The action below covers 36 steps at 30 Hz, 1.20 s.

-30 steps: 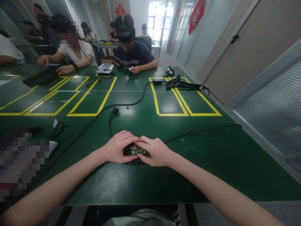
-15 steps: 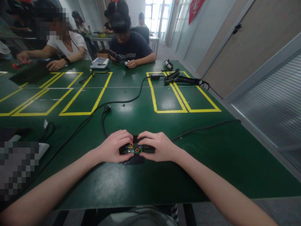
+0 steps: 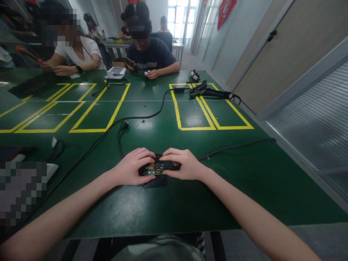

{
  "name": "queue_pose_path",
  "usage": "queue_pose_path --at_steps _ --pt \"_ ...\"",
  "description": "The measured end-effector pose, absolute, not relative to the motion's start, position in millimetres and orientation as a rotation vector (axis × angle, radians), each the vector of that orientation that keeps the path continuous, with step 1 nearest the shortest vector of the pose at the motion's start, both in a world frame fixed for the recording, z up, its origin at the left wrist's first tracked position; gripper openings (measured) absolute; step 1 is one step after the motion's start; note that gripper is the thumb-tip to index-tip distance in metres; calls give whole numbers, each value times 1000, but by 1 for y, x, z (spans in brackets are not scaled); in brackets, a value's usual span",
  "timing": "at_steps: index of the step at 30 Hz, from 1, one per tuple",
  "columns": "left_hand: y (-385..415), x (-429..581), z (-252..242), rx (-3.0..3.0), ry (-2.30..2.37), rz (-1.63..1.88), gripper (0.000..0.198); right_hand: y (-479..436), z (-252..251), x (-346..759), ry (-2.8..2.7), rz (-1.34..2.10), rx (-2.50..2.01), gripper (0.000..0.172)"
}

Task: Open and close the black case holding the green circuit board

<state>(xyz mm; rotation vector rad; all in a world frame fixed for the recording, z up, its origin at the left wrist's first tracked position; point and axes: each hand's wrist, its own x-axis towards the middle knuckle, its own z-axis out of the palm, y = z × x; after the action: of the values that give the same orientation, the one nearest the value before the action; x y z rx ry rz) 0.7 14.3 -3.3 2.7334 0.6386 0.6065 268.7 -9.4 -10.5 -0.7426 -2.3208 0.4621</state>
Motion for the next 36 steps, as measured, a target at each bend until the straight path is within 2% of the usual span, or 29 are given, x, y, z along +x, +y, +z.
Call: queue_pose_path --at_steps 4,9,17,20,25,32,36 --pt "14 1 -4 2731 675 594 33 -7 -6 274 -2434 398 -829 13" --pt "15 0 -5 2724 683 608 43 -9 -4 274 -2524 284 -816 30" --pt "22 -2 -8 2720 635 585 74 -9 -6 269 -2557 230 -857 35" --pt "23 -1 -8 2711 661 587 68 -7 -8 269 -2561 173 -853 32" --pt "22 1 -7 2692 713 623 38 -5 -9 266 -2498 180 -875 23" --pt "22 1 -6 2667 746 597 33 -5 -7 266 -2439 343 -875 19" --pt "22 1 -5 2655 738 604 40 -5 -6 266 -2446 368 -841 15"
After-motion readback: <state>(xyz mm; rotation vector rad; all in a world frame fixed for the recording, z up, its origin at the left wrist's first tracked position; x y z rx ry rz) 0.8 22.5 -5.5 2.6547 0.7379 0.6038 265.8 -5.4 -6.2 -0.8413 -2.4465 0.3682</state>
